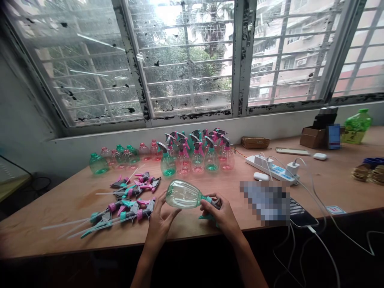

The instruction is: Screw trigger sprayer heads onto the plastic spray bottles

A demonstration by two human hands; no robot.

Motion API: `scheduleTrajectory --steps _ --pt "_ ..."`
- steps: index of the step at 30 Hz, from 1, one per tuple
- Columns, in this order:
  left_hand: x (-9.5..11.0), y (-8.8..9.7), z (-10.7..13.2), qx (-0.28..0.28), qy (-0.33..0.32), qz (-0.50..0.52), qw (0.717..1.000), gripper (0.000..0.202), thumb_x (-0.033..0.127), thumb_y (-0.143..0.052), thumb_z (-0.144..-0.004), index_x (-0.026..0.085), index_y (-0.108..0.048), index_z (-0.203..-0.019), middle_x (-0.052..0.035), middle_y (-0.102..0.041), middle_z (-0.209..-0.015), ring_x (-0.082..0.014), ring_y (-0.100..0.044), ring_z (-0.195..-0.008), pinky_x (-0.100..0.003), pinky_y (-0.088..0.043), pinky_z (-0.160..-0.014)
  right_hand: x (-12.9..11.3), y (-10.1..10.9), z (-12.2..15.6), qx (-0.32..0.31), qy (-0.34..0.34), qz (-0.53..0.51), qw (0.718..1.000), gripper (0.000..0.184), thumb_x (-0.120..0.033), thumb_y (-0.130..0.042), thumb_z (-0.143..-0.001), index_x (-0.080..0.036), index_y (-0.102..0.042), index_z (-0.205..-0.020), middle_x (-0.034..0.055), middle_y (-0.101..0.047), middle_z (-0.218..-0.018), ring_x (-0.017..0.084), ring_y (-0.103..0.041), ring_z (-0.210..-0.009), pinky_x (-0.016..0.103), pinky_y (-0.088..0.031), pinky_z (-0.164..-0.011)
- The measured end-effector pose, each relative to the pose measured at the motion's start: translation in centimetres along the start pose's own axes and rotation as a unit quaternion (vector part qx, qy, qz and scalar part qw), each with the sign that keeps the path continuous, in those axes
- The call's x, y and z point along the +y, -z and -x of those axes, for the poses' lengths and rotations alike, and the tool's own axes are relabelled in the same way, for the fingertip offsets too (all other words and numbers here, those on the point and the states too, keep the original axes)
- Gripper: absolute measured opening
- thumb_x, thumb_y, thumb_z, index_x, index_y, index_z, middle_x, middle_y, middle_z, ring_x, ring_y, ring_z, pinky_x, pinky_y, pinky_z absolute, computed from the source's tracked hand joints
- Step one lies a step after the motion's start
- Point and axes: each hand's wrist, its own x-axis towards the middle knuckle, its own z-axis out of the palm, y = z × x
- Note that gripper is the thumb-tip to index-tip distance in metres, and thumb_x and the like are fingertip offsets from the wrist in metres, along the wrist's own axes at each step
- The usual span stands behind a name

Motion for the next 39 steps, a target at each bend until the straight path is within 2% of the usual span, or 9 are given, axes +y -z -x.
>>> scheduleTrajectory --steps 5,9,14,19,23,27,32,36,39 --pt "0.6 0.0 0.2 -0.01 0.014 0.007 1.0 0.06 0.04 -0.084 -0.078 0.026 -0.06 -0.131 -0.0095 -0.064 -0.135 -0.0322 -0.055 -0.134 -0.051 -0.036 -0.117 -0.1 -0.2 0.0 -0.007 -0.006 0.005 1.0 0.045 -0.054 -0.086 -0.075 -0.018 -0.065 -0.092 0.0025 -0.075 -0.071 0.019 -0.069 -0.062 0.032 -0.06 -0.061" --pt "1.0 0.1 0.2 -0.017 0.047 0.049 0.998 0.056 0.048 -0.077 -0.085 0.023 -0.059 -0.132 -0.0107 -0.065 -0.134 -0.0314 -0.056 -0.134 -0.048 -0.039 -0.116 -0.2 -0.3 0.1 -0.011 -0.024 0.023 0.999 0.048 -0.057 -0.088 -0.071 -0.019 -0.066 -0.09 0.0017 -0.074 -0.069 0.021 -0.071 -0.061 0.033 -0.06 -0.06" --pt "0.3 0.1 0.1 -0.005 0.024 0.029 0.999 0.054 0.044 -0.078 -0.085 0.027 -0.06 -0.133 -0.01 -0.061 -0.141 -0.0314 -0.05 -0.139 -0.05 -0.034 -0.12 -0.3 -0.2 0.1 -0.008 -0.008 0.022 1.0 0.046 -0.058 -0.085 -0.076 -0.019 -0.066 -0.092 0.0037 -0.075 -0.072 0.02 -0.07 -0.062 0.034 -0.061 -0.062" --pt "0.1 0.0 0.3 0.0 0.039 0.023 0.999 0.053 0.04 -0.08 -0.082 0.029 -0.061 -0.13 -0.0086 -0.062 -0.136 -0.0309 -0.056 -0.131 -0.05 -0.042 -0.113 -0.3 -0.2 0.0 -0.006 -0.004 0.016 1.0 0.048 -0.06 -0.085 -0.074 -0.02 -0.066 -0.091 0.0041 -0.076 -0.072 0.021 -0.07 -0.061 0.035 -0.06 -0.062" --pt "0.7 0.0 0.3 -0.007 0.046 0.024 0.999 0.065 0.043 -0.086 -0.075 0.026 -0.059 -0.132 -0.0092 -0.064 -0.134 -0.033 -0.054 -0.134 -0.051 -0.036 -0.117 -0.2 -0.1 0.0 -0.013 -0.021 0.031 0.999 0.05 -0.058 -0.087 -0.071 -0.019 -0.066 -0.093 0.0019 -0.075 -0.068 0.021 -0.071 -0.06 0.033 -0.059 -0.06" --pt "1.1 0.1 0.3 -0.012 0.058 0.033 0.998 0.056 0.049 -0.077 -0.084 0.023 -0.06 -0.131 -0.0102 -0.066 -0.132 -0.0328 -0.056 -0.132 -0.051 -0.037 -0.116 -0.1 0.0 0.0 -0.03 -0.028 0.043 0.998 0.048 -0.053 -0.089 -0.071 -0.018 -0.067 -0.094 0.0015 -0.075 -0.069 0.021 -0.071 -0.062 0.032 -0.06 -0.059" --pt "0.4 0.0 0.3 -0.02 0.048 0.042 0.998 0.053 0.044 -0.077 -0.086 0.028 -0.06 -0.133 -0.0091 -0.062 -0.138 -0.0316 -0.056 -0.133 -0.046 -0.046 -0.111 -0.2 -0.1 0.0 -0.021 -0.043 0.02 0.999 0.051 -0.06 -0.087 -0.07 -0.02 -0.067 -0.094 0.0024 -0.075 -0.069 0.023 -0.072 -0.062 0.036 -0.064 -0.056" --pt "-0.3 -0.1 0.3 -0.018 0.023 0.037 0.999 0.06 0.038 -0.078 -0.085 0.032 -0.054 -0.14 -0.0079 -0.056 -0.146 -0.031 -0.053 -0.136 -0.048 -0.044 -0.113 -0.3 -0.2 0.0 -0.011 -0.029 0.015 0.999 0.051 -0.059 -0.087 -0.071 -0.019 -0.067 -0.094 0.0036 -0.075 -0.073 0.022 -0.072 -0.064 0.035 -0.065 -0.058" --pt "-0.4 -0.1 0.3 -0.015 0.021 0.029 0.999 0.058 0.035 -0.078 -0.085 0.032 -0.055 -0.138 -0.0077 -0.058 -0.143 -0.0307 -0.056 -0.133 -0.05 -0.043 -0.114 -0.1 -0.2 0.0 -0.015 -0.028 0.017 0.999 0.051 -0.058 -0.088 -0.071 -0.018 -0.067 -0.095 0.0032 -0.075 -0.073 0.022 -0.072 -0.063 0.036 -0.065 -0.06"
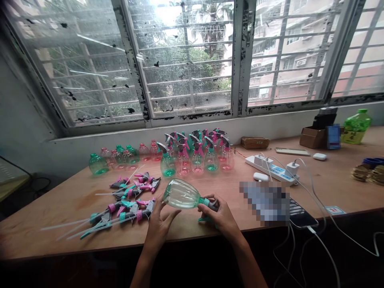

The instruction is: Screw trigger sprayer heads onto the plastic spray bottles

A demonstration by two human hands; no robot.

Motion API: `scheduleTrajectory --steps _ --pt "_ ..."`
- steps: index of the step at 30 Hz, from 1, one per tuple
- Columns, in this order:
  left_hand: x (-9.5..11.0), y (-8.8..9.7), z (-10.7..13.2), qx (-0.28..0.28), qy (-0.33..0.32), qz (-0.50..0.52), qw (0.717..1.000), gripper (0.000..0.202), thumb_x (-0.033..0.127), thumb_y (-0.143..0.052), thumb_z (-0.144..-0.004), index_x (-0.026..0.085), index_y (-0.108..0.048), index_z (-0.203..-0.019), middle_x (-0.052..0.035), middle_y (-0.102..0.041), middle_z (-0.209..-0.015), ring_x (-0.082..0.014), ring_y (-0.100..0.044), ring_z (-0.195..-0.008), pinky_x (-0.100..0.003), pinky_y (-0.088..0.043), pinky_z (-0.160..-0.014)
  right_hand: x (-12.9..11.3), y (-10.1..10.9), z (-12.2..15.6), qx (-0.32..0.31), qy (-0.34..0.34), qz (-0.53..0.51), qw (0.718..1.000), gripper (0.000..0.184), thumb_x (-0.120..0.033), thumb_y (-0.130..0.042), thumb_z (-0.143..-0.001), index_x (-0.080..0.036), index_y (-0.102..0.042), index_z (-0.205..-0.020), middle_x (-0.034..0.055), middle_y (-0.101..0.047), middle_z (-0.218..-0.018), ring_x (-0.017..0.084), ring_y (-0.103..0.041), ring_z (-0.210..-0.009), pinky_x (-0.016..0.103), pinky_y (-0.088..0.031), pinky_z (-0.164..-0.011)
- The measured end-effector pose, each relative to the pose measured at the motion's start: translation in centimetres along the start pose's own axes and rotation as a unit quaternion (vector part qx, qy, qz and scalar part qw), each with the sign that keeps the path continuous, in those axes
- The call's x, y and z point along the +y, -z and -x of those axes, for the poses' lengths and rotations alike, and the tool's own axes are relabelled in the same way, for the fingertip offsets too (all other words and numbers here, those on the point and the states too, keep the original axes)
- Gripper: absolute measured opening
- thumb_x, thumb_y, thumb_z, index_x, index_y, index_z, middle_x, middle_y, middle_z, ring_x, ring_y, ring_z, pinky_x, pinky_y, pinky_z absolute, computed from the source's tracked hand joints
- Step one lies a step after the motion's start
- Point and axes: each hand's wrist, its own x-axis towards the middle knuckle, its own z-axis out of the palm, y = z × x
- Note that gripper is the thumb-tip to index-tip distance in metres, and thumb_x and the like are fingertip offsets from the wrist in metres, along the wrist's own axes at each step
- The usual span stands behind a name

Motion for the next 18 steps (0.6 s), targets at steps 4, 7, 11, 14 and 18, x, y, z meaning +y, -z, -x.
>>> scheduleTrajectory --steps 4,7,11,14,18 --pt "0.9 0.0 0.0 -0.004 -0.001 -0.008 1.0 0.071 0.038 -0.087 -0.075 0.03 -0.054 -0.138 -0.0077 -0.059 -0.141 -0.0322 -0.053 -0.137 -0.05 -0.038 -0.118 0.3 0.1 -0.1 -0.005 -0.014 -0.007 1.0 0.054 -0.057 -0.09 -0.068 -0.018 -0.065 -0.096 0.0011 -0.074 -0.068 0.022 -0.072 -0.061 0.036 -0.064 -0.059" --pt "1.6 0.1 0.1 -0.015 0.018 0.005 1.0 0.074 0.046 -0.084 -0.077 0.027 -0.051 -0.14 -0.0098 -0.058 -0.145 -0.0335 -0.046 -0.144 -0.051 -0.032 -0.121 0.3 0.2 -0.1 -0.009 -0.003 0.012 1.0 0.049 -0.053 -0.09 -0.071 -0.018 -0.065 -0.095 0.0003 -0.074 -0.067 0.02 -0.071 -0.061 0.033 -0.062 -0.061" --pt "1.5 0.1 0.1 -0.012 0.045 0.017 0.999 0.065 0.05 -0.077 -0.084 0.024 -0.053 -0.138 -0.0118 -0.061 -0.141 -0.0341 -0.05 -0.14 -0.051 -0.033 -0.12 0.1 0.2 0.0 -0.03 -0.008 0.005 1.0 0.044 -0.05 -0.088 -0.074 -0.019 -0.064 -0.094 0.0012 -0.076 -0.072 0.02 -0.071 -0.064 0.031 -0.061 -0.06" --pt "1.0 0.0 0.0 -0.01 0.016 0.003 1.0 0.059 0.045 -0.076 -0.086 0.027 -0.054 -0.138 -0.0095 -0.06 -0.141 -0.0322 -0.049 -0.14 -0.05 -0.031 -0.121 0.0 0.1 0.0 -0.028 -0.014 -0.015 0.999 0.044 -0.051 -0.086 -0.076 -0.019 -0.063 -0.095 0.0014 -0.076 -0.073 0.019 -0.07 -0.064 0.031 -0.06 -0.058" --pt "1.1 0.0 0.1 -0.01 0.001 -0.004 1.0 0.051 0.038 -0.074 -0.087 0.028 -0.056 -0.134 -0.0075 -0.06 -0.138 -0.0301 -0.051 -0.138 -0.048 -0.034 -0.12 0.0 0.3 0.0 -0.028 -0.003 -0.016 0.999 0.043 -0.052 -0.086 -0.077 -0.019 -0.063 -0.092 0.0013 -0.075 -0.072 0.017 -0.069 -0.063 0.029 -0.058 -0.06"
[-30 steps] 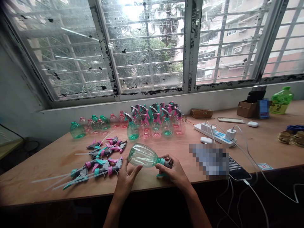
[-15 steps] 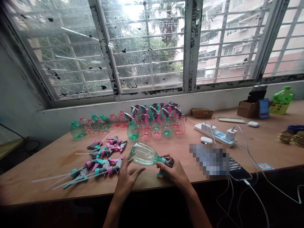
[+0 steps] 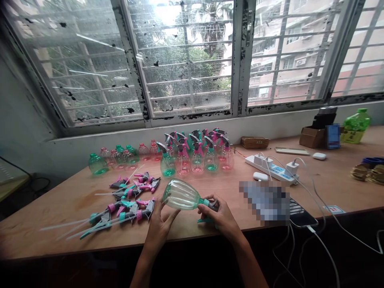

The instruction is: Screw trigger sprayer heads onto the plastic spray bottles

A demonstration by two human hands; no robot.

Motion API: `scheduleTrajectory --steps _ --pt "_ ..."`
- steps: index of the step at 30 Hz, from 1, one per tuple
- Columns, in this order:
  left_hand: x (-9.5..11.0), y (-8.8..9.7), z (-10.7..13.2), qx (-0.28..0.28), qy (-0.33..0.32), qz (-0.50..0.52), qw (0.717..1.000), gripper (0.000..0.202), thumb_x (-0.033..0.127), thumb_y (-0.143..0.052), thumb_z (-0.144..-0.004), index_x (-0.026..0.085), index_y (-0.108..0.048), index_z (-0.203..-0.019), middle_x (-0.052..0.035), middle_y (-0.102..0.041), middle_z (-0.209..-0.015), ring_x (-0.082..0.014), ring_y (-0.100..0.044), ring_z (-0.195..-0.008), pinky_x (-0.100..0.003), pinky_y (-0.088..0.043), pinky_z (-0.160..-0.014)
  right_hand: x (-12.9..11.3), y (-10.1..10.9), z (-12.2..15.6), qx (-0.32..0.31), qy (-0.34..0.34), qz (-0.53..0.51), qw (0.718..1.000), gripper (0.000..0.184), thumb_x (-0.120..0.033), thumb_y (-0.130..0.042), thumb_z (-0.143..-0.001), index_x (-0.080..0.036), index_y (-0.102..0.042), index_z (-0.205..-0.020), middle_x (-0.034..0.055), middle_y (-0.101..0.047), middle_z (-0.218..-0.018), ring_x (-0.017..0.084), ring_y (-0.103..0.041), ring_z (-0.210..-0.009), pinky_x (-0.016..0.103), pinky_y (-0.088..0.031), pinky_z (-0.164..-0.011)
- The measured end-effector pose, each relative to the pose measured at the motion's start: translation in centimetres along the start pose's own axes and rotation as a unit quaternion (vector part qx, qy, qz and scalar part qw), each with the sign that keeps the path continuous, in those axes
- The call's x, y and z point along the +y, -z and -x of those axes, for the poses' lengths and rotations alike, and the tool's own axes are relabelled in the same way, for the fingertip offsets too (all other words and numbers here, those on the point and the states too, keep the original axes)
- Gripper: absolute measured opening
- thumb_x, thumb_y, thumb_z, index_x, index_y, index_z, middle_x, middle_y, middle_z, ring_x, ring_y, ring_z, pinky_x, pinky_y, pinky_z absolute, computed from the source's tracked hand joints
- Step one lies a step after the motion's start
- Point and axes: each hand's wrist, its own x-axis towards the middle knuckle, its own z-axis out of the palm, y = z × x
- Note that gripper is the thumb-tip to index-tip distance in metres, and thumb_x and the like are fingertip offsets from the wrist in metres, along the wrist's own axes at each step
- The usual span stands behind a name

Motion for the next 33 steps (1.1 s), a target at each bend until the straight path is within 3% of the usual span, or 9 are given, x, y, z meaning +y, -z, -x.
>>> scheduleTrajectory --steps 7,14,21,27,33 --pt "0.7 0.0 0.3 -0.002 0.05 0.025 0.998 0.068 0.049 -0.079 -0.082 0.024 -0.049 -0.139 -0.011 -0.061 -0.138 -0.0339 -0.05 -0.139 -0.051 -0.032 -0.12 0.0 0.2 0.0 -0.021 -0.002 0.03 0.999 0.042 -0.05 -0.086 -0.077 -0.018 -0.064 -0.092 0.0021 -0.075 -0.073 0.019 -0.069 -0.065 0.032 -0.059 -0.064" --pt "-0.3 0.2 -0.2 0.004 -0.018 -0.001 1.0 0.067 0.04 -0.078 -0.086 0.03 -0.048 -0.145 -0.009 -0.046 -0.157 -0.0311 -0.034 -0.151 -0.052 -0.021 -0.126 -0.4 0.0 0.1 -0.025 -0.001 0.026 0.999 0.041 -0.051 -0.085 -0.078 -0.019 -0.065 -0.092 0.0016 -0.076 -0.074 0.018 -0.07 -0.065 0.03 -0.057 -0.063" --pt "0.0 0.1 0.0 0.003 0.01 0.003 1.0 0.064 0.042 -0.082 -0.081 0.028 -0.054 -0.136 -0.0084 -0.06 -0.138 -0.0317 -0.053 -0.134 -0.051 -0.037 -0.117 -0.3 0.1 0.2 -0.018 0.008 0.032 0.999 0.04 -0.049 -0.084 -0.079 -0.018 -0.064 -0.093 0.0014 -0.075 -0.071 0.019 -0.069 -0.064 0.032 -0.054 -0.063" --pt "0.0 0.1 0.1 0.01 0.042 0.061 0.997 0.062 0.051 -0.076 -0.085 0.022 -0.052 -0.135 -0.0134 -0.063 -0.137 -0.0332 -0.055 -0.135 -0.052 -0.036 -0.117 -0.2 0.2 0.2 -0.028 0.005 0.026 0.999 0.039 -0.047 -0.086 -0.078 -0.018 -0.064 -0.094 0.001 -0.076 -0.073 0.018 -0.07 -0.065 0.03 -0.053 -0.063" --pt "-0.4 0.3 -0.3 0.019 -0.008 0.03 0.999 0.06 0.047 -0.079 -0.083 0.027 -0.056 -0.136 -0.0106 -0.054 -0.148 -0.0326 -0.043 -0.145 -0.052 -0.028 -0.123 -0.1 0.3 0.0 -0.016 0.016 -0.003 1.0 0.041 -0.049 -0.085 -0.079 -0.019 -0.063 -0.095 0.0017 -0.076 -0.072 0.018 -0.069 -0.064 0.03 -0.053 -0.064"
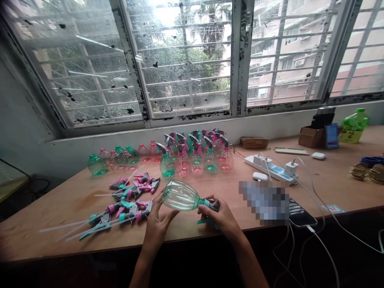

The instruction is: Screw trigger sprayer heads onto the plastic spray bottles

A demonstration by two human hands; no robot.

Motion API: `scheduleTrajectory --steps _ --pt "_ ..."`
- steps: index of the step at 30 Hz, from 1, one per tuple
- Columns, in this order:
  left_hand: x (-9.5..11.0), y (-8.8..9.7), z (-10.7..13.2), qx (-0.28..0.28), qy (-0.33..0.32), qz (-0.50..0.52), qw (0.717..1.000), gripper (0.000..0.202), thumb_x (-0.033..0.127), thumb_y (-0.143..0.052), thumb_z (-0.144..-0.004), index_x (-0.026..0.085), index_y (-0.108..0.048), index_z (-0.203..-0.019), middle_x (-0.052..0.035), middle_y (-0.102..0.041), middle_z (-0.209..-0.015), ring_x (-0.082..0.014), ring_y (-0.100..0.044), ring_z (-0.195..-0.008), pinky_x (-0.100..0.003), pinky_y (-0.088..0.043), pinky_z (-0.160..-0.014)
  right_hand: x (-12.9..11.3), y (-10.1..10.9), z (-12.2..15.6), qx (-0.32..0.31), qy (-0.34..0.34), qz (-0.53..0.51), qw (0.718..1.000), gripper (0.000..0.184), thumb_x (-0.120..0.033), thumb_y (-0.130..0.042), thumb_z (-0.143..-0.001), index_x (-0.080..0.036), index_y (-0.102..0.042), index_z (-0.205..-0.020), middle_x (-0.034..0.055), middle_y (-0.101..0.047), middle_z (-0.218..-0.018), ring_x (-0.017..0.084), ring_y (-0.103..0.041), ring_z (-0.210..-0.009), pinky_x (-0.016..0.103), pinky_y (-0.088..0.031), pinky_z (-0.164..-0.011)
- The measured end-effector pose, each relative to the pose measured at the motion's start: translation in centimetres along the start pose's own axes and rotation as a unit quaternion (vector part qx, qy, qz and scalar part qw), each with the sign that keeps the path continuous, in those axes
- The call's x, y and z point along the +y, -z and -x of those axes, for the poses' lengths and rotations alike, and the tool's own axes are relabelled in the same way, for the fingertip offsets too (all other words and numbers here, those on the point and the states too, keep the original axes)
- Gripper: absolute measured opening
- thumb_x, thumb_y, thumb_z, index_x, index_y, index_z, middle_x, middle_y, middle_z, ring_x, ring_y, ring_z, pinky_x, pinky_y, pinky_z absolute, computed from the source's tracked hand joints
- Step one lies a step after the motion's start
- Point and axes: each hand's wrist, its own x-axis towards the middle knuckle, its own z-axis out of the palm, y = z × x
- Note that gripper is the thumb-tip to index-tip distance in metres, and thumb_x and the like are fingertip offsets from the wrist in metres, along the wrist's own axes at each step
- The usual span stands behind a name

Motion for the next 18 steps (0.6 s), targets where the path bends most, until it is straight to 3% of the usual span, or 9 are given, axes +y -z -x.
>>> scheduleTrajectory --steps 6,12,18 --pt "0.29 0.1 0.17 -0.003 -0.009 -0.046 0.999 0.06 0.045 -0.082 -0.08 0.027 -0.059 -0.132 -0.0096 -0.061 -0.137 -0.0332 -0.05 -0.138 -0.053 -0.032 -0.119 0.17 -0.05 0.03 0.011 0.008 -0.007 1.0 0.041 -0.05 -0.085 -0.079 -0.019 -0.062 -0.095 0.0025 -0.076 -0.073 0.019 -0.069 -0.064 0.032 -0.054 -0.065" --pt "0.5 0.0 0.26 0.004 0.021 -0.011 1.0 0.062 0.049 -0.079 -0.082 0.024 -0.057 -0.134 -0.011 -0.064 -0.134 -0.0342 -0.054 -0.134 -0.052 -0.035 -0.117 0.2 0.04 0.15 -0.012 -0.007 0.026 1.0 0.04 -0.047 -0.086 -0.078 -0.019 -0.063 -0.095 0.0015 -0.076 -0.074 0.019 -0.07 -0.066 0.03 -0.054 -0.065" --pt "0.2 -0.16 0.14 0.008 0.015 -0.03 0.999 0.064 0.042 -0.083 -0.08 0.027 -0.057 -0.136 -0.0094 -0.061 -0.139 -0.033 -0.051 -0.138 -0.052 -0.032 -0.12 0.11 0.01 0.22 0.006 0.01 0.009 1.0 0.042 -0.052 -0.084 -0.079 -0.02 -0.063 -0.094 0.0015 -0.075 -0.072 0.019 -0.07 -0.064 0.031 -0.055 -0.065"
